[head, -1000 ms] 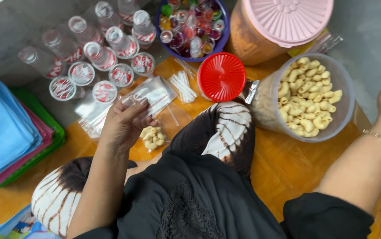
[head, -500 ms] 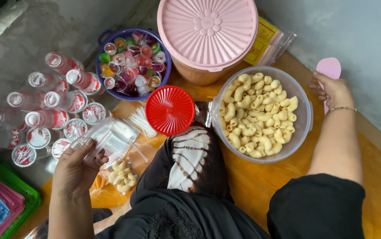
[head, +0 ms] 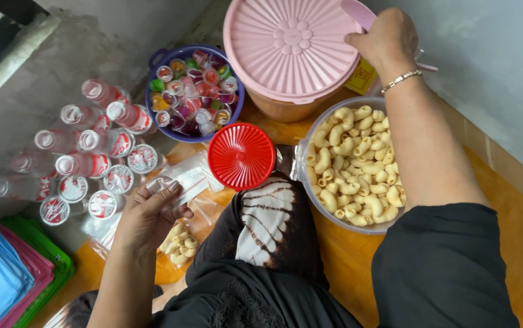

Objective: The person fills small plastic bags with various snacks, including crackers, jelly cups, and cookies, using a pink scoop or their hands, and then places the filled bags into blue tote bags.

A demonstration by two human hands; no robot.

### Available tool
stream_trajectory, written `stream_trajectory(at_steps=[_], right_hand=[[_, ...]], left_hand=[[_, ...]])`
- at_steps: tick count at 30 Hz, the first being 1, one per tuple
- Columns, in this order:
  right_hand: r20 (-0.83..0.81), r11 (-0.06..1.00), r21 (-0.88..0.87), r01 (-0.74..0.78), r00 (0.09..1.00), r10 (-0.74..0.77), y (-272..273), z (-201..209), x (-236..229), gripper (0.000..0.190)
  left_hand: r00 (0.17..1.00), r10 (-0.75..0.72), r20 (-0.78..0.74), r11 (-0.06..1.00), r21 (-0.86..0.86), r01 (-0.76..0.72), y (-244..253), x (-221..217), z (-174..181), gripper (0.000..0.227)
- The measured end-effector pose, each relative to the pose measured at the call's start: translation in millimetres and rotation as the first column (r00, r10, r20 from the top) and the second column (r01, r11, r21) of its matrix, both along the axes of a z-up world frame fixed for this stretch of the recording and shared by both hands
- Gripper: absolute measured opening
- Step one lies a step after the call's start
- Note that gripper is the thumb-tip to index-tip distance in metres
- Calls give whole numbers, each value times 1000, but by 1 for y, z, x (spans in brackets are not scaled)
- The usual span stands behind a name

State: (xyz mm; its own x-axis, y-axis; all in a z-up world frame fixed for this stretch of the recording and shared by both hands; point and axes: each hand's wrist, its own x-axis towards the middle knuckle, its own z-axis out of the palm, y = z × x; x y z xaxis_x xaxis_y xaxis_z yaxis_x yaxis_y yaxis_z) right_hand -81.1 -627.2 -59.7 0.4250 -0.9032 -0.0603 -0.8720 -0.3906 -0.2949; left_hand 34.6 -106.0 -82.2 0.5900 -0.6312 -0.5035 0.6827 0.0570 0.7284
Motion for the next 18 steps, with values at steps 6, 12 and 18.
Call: stream_trajectory(at_steps=[6, 12, 18], right_hand=[[-101, 961, -275, -37, 995, 9, -41, -26, 2, 27], [389, 943, -311, -121, 889, 242, -67, 0, -98, 32], [168, 961, -275, -35, 982, 84, 34, 3, -264, 34]], left_hand=[[992, 130, 5, 990, 58, -130, 44, 4, -5, 10], [998, 68, 11, 997, -42, -68, 60, -3, 3, 10], [992, 121, -31, 990, -69, -123, 81, -3, -9, 8]])
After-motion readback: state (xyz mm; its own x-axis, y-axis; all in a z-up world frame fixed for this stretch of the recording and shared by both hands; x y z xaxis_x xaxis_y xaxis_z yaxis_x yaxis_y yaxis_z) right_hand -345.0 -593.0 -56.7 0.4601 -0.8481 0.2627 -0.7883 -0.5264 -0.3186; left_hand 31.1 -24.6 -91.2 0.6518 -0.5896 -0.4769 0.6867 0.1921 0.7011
